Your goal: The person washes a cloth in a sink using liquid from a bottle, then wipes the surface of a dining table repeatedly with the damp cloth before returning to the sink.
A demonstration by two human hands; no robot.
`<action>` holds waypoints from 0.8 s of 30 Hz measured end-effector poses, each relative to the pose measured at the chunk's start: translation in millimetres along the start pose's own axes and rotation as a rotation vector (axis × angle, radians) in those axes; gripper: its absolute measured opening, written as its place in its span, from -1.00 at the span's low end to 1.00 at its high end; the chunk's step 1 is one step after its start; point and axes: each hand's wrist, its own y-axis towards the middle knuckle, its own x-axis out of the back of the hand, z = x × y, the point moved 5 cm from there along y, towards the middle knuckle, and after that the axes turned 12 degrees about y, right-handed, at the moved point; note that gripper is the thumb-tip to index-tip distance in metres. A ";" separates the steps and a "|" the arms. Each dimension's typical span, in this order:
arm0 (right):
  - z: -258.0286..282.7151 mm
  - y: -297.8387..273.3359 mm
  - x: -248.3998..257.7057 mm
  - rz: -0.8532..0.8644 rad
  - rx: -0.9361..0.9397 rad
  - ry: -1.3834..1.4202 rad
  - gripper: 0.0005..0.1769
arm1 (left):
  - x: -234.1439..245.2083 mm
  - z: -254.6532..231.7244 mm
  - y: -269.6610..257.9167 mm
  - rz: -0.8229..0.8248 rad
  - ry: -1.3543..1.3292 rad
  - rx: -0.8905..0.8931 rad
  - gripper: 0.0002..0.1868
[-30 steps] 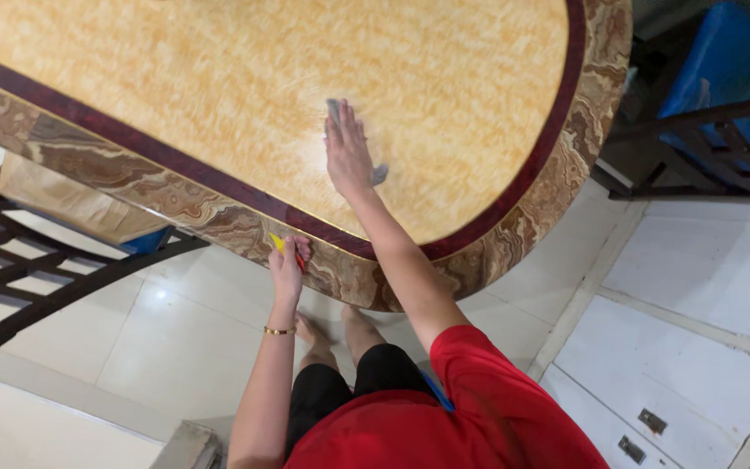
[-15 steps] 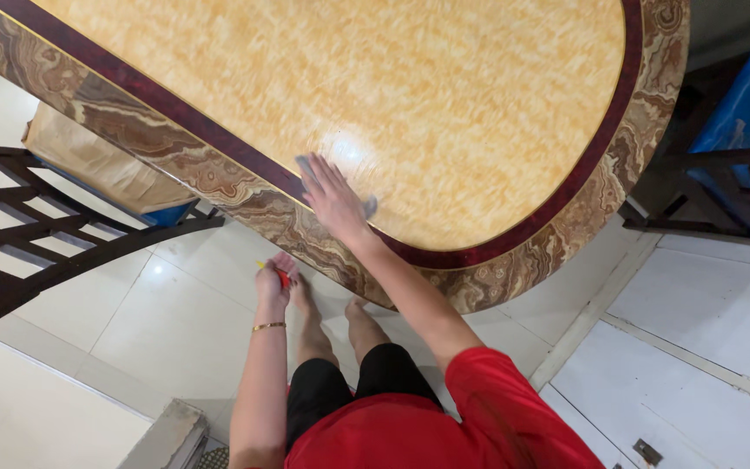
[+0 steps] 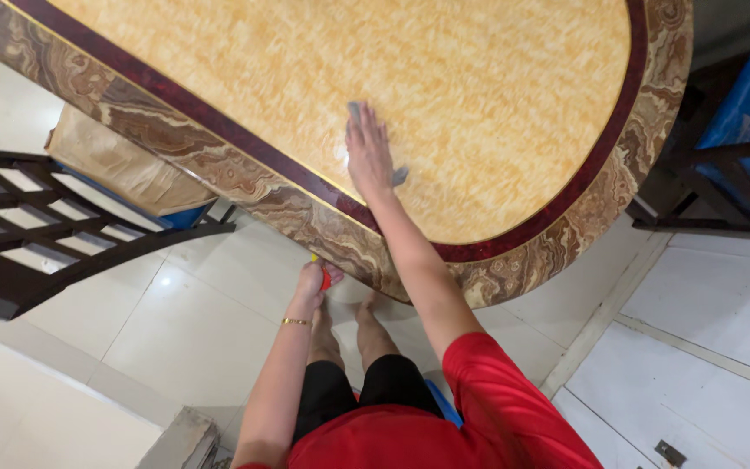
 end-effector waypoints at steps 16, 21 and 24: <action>-15.9 -80.0 33.4 -0.041 -0.106 -0.107 -0.37 | -8.2 -7.7 -21.0 0.239 0.115 0.176 -0.45; -73.8 -173.3 95.2 -0.157 -0.218 -0.535 -0.32 | -25.8 2.7 -33.1 0.310 0.019 0.303 -0.48; -144.3 -218.9 154.2 -0.122 -0.521 -0.431 -0.38 | -35.4 12.0 -37.0 0.364 -0.076 0.333 -0.58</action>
